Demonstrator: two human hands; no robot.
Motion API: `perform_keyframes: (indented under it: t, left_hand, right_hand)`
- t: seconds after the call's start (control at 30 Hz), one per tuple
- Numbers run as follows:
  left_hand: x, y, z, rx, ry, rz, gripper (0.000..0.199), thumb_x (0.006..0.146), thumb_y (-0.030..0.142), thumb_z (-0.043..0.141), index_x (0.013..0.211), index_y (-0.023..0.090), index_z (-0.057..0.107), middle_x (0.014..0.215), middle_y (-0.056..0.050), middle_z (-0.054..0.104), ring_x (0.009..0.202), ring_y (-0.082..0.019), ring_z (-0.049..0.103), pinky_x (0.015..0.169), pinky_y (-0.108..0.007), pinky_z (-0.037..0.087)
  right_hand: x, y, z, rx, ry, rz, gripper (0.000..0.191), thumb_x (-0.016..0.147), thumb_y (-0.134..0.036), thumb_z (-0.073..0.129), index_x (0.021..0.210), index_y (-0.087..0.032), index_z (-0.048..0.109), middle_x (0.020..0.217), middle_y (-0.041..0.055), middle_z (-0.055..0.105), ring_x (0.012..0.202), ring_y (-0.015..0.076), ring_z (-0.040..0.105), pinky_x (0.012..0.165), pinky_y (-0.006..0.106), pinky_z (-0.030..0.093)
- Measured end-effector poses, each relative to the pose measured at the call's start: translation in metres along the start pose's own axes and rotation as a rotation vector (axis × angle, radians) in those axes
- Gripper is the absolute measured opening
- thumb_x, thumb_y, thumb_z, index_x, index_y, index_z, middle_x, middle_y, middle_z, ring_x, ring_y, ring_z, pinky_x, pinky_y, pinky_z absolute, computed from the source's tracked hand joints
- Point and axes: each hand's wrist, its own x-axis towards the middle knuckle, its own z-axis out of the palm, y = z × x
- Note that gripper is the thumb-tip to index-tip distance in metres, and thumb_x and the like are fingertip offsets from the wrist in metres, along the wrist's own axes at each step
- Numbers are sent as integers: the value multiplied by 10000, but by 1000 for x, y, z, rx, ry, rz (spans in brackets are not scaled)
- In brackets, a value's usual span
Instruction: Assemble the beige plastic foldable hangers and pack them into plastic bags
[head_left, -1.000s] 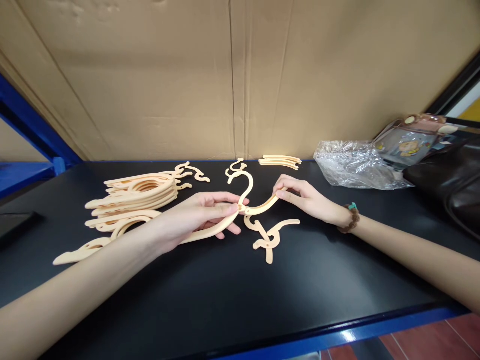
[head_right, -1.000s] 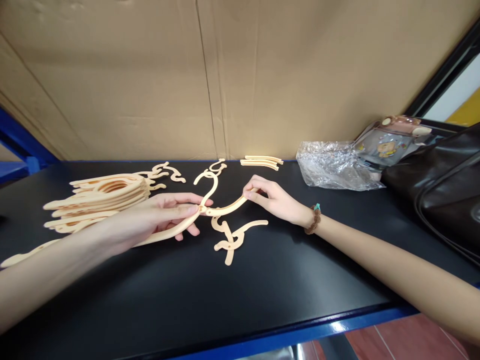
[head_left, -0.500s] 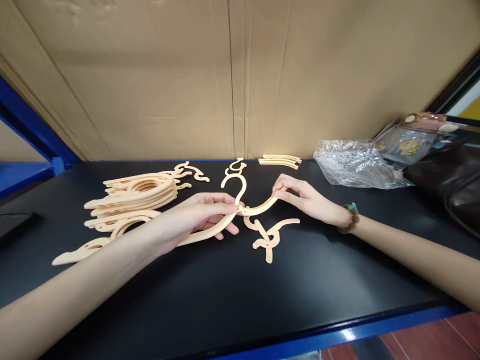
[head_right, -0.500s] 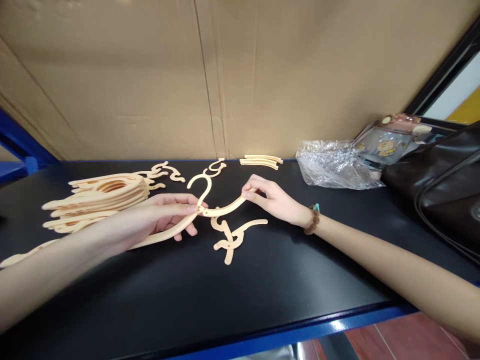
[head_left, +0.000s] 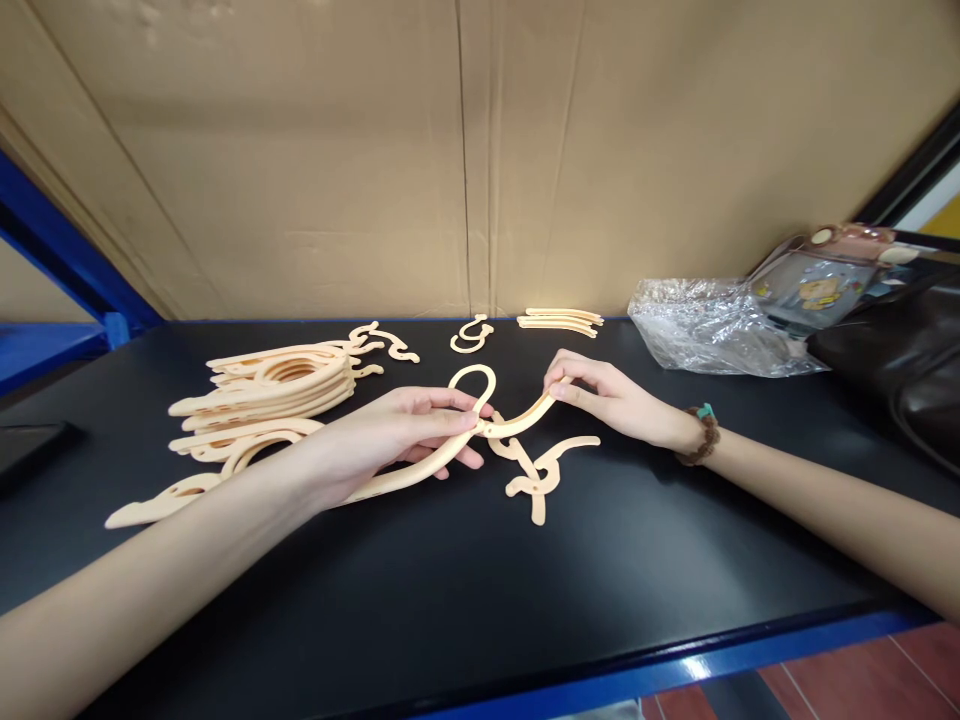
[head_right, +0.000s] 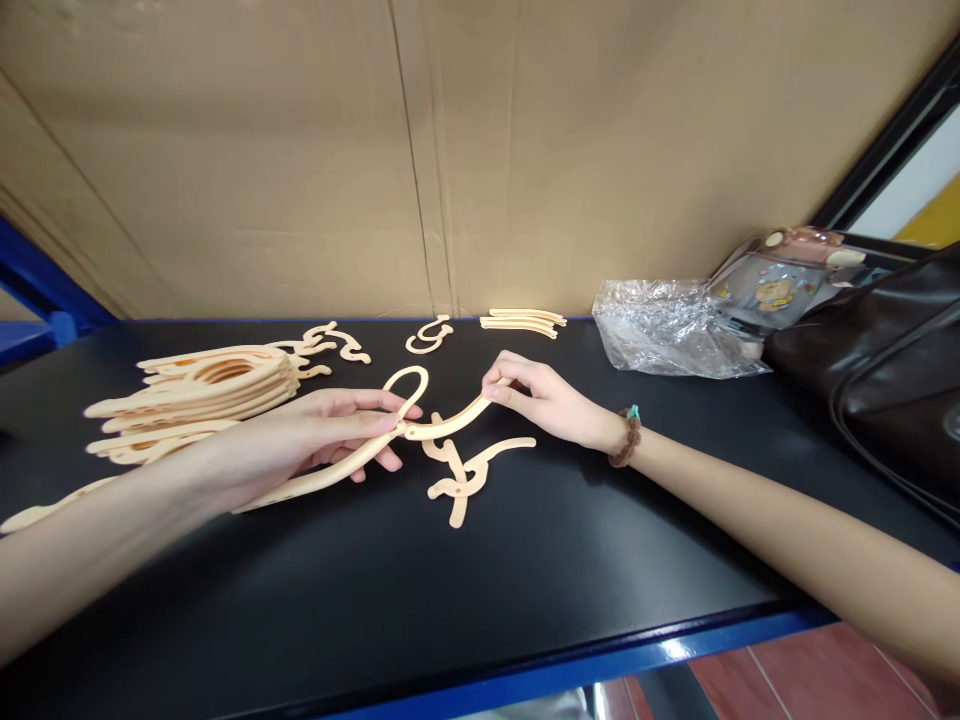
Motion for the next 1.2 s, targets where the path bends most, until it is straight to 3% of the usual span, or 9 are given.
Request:
perform_keyframes:
  t: [0.23,0.37,0.5,0.6,0.77,1.03,1.2]
  left_hand:
    - [1,-1,8,48,-109,-5,241,855,388,623,1029,226,662,1130,-50,678,945,-175,665,730,-200,505]
    - [4,-4,5,-32,-49,-6,221,847,356,645,1005,202,634,1127,-68,675,877,-149,665,701,-183,516]
    - [4,-2,0,-153,84,0,162,866,255,619,1010,186,587,1027,-79,696,660,-104,643,533,-149,502]
    - [2,2,3,-175,50,14,106,902,238,564,985,172,551,1038,-96,696,526,-73,588,432,-133,452]
    - [0,2,8,-139,-37,21,172,918,334,550,990,179,544,1173,-115,655,494,-63,573,422,-145,457]
    - [0,-1,6,-21,-75,10,317,917,417,541,1142,213,633,1285,-80,595,904,-148,670,594,-126,514]
    - [1,-4,5,-28,-97,22,292,890,398,592,1113,226,668,1251,-67,620,974,-165,655,667,-134,530]
  right_hand:
    - [2,3,2,40,27,15,231,974,-345,418,819,-194,498,836,3,443,749,141,424,715,272,350]
    - [2,1,2,87,22,39,250,967,-339,428,778,-189,490,826,0,431,745,140,414,708,275,334]
    - [2,0,1,103,39,77,259,954,-342,448,753,-185,491,816,0,433,739,142,410,697,279,322]
    - [2,1,1,100,33,71,253,948,-346,458,758,-185,503,831,3,445,749,144,423,707,277,329]
    - [2,1,2,80,18,68,258,949,-358,450,763,-188,503,835,10,450,757,149,438,726,275,341]
    - [1,3,1,84,-11,43,250,957,-352,448,786,-186,523,855,8,465,767,145,441,735,281,343]
    - [2,4,1,96,-38,69,269,961,-365,437,773,-184,506,828,2,442,750,142,422,723,277,338]
